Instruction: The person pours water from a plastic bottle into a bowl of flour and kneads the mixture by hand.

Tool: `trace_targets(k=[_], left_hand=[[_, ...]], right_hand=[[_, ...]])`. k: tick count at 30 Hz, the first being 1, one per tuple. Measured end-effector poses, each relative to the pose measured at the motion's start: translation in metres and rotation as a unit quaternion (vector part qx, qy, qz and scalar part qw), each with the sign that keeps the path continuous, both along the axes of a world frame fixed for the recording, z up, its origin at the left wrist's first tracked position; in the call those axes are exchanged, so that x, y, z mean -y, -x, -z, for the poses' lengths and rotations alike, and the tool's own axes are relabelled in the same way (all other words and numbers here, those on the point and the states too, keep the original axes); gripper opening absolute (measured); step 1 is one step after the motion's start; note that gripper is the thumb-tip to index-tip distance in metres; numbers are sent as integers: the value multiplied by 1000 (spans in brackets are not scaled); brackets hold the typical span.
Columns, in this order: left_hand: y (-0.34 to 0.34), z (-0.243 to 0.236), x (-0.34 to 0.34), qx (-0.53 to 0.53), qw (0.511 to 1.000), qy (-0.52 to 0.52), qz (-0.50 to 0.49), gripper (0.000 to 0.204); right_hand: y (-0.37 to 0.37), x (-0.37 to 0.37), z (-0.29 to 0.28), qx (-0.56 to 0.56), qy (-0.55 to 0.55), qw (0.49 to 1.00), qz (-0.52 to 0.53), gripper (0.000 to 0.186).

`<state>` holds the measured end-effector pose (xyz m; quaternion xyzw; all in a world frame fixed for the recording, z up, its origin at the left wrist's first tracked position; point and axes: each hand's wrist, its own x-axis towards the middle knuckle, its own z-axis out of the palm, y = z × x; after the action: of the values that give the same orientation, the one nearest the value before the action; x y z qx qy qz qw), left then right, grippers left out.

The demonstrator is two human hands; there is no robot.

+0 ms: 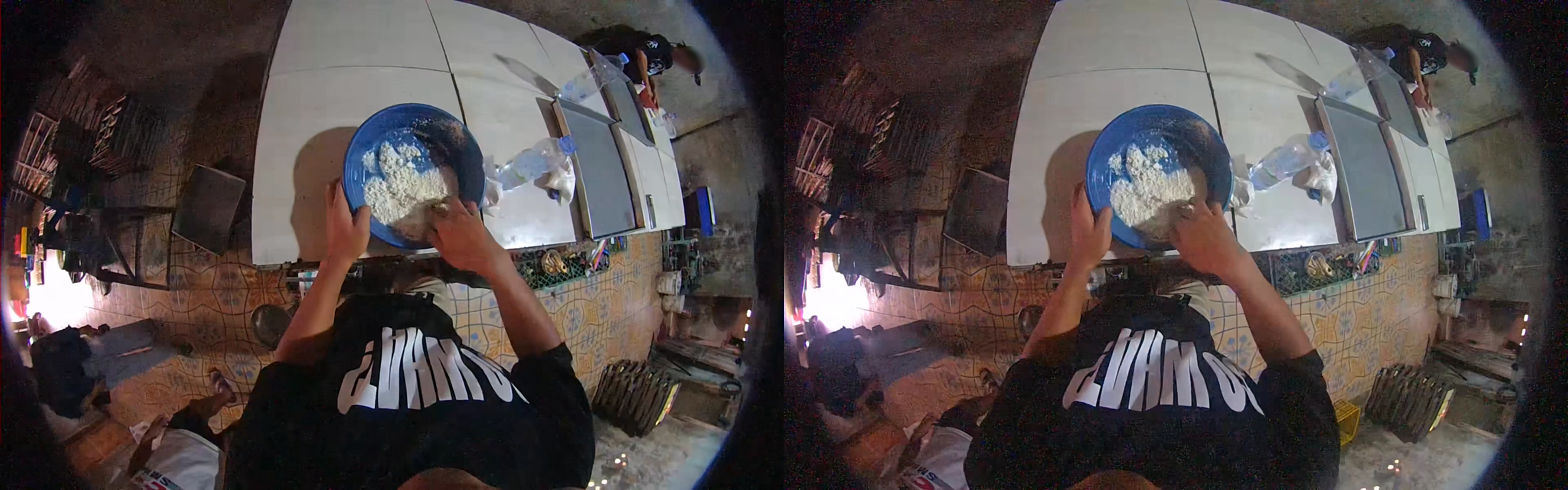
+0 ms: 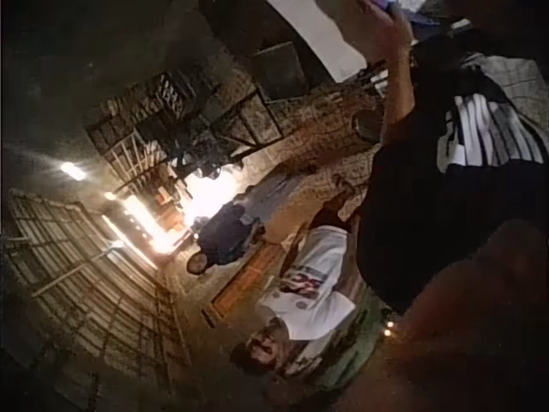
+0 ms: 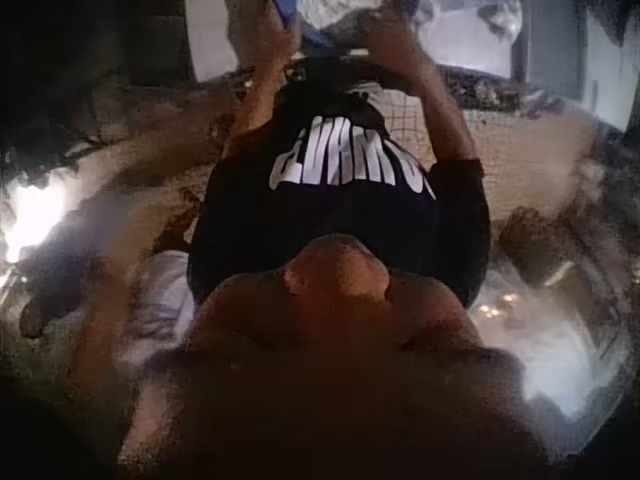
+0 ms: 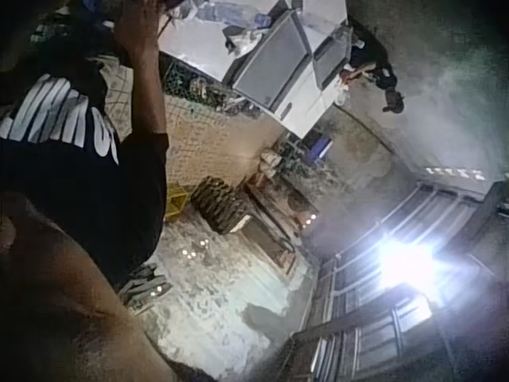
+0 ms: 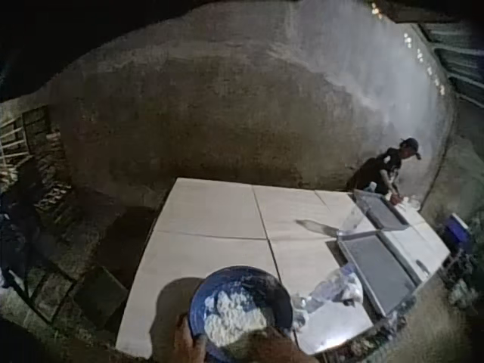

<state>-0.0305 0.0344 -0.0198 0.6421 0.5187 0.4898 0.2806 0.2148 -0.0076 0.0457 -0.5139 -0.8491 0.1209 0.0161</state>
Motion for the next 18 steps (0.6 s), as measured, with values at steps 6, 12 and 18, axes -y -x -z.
trace_targets(k=[6, 12, 18], left_hand=[[-1, 0, 3, 53, 995, 89, 6, 45], [1, 5, 2, -24, 999, -33, -2, 50], [0, 4, 6, -1, 1000, -2, -6, 52]], right_hand=[[37, -9, -8, -13, -79, 996, -41, 28], [16, -7, -35, 23, 65, 997, -21, 33], [-1, -24, -17, 84, -14, 996, 11, 31]])
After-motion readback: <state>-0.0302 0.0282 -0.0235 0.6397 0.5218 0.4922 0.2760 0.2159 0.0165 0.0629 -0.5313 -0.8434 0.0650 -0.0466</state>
